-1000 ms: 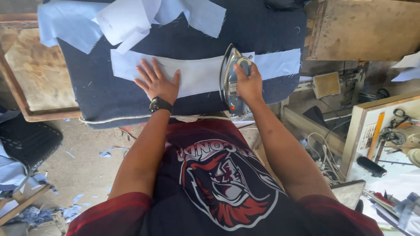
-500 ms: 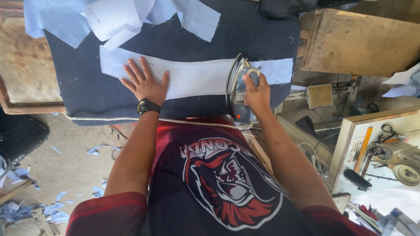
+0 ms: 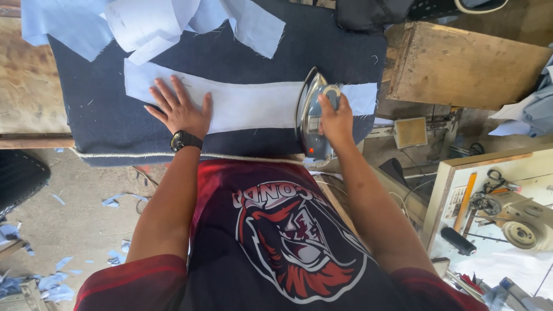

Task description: The person irons a piece of dark fabric on a table using an electric iron. They repeatedly smooth the fabric, lift it to check the edges, and reposition it to ensure even pressing. The person also handles a white paper pattern piece, placing it on the fabric before ironing.

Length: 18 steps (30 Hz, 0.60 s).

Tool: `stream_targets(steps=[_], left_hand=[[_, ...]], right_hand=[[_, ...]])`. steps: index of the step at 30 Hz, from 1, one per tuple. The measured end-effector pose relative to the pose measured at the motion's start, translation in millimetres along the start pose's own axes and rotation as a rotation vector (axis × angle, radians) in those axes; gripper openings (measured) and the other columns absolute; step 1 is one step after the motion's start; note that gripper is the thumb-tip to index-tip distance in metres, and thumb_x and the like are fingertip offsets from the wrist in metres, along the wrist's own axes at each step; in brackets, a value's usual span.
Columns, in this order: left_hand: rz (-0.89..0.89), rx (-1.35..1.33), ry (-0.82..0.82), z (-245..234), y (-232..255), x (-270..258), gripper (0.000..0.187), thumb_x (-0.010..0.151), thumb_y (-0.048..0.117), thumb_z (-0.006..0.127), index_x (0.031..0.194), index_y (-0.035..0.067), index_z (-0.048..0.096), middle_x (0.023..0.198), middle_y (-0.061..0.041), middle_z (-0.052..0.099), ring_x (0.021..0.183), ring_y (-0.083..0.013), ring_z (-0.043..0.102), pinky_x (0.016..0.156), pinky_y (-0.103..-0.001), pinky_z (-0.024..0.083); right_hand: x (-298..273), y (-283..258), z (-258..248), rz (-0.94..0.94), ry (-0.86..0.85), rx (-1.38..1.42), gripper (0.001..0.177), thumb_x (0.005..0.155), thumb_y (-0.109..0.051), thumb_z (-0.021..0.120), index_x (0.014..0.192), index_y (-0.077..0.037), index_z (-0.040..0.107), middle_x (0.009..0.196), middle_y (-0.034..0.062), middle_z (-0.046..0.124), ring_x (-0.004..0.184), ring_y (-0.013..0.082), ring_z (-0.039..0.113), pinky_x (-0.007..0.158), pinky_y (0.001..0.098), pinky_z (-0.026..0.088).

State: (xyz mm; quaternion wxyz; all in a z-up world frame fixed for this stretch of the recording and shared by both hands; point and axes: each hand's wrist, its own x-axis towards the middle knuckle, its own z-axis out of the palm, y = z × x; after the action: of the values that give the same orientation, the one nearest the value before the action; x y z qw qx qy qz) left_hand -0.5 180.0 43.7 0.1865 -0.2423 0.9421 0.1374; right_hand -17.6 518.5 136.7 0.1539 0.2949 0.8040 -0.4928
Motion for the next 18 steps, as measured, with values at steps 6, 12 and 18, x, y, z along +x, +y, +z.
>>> stream_targets(steps=[6, 12, 18], left_hand=[[0.019, -0.017, 0.015, -0.8, 0.7, -1.4, 0.095, 0.101, 0.075, 0.037, 0.169, 0.018, 0.001, 0.173, -0.022, -0.005, 0.157, -0.0438, -0.012, 0.120, -0.073, -0.011], [0.007, -0.025, -0.010, 0.0, 0.4, -0.5, 0.095, 0.101, 0.076, 0.033, 0.168, 0.018, -0.001, 0.173, -0.020, -0.008, 0.156, -0.0425, -0.015, 0.120, -0.073, -0.014], [0.018, -0.020, -0.003, -0.5, 0.7, -0.4, 0.095, 0.101, 0.075, 0.033, 0.168, 0.017, 0.001, 0.173, -0.022, -0.006, 0.156, -0.0431, -0.015, 0.119, -0.073, -0.013]], right_hand=[[-23.2, -11.2, -6.7, -0.058, 0.033, -0.143, 0.080, 0.106, -0.046, 0.061, 0.165, -0.016, 0.018, 0.086, 0.0123, 0.068, 0.059, 0.0190, 0.070, 0.048, 0.0280, 0.061], [-23.6, -7.1, -5.6, -0.027, 0.059, -0.203, 0.070, 0.103, -0.050, 0.062, 0.160, -0.024, 0.032, 0.087, 0.0125, 0.072, 0.062, 0.0222, 0.072, 0.057, 0.0329, 0.064], [-13.1, 6.0, -2.1, -0.031, 0.074, -0.177, 0.068, 0.102, -0.051, 0.064, 0.159, -0.028, 0.034, 0.091, 0.0132, 0.073, 0.060, 0.0204, 0.072, 0.053, 0.0290, 0.063]])
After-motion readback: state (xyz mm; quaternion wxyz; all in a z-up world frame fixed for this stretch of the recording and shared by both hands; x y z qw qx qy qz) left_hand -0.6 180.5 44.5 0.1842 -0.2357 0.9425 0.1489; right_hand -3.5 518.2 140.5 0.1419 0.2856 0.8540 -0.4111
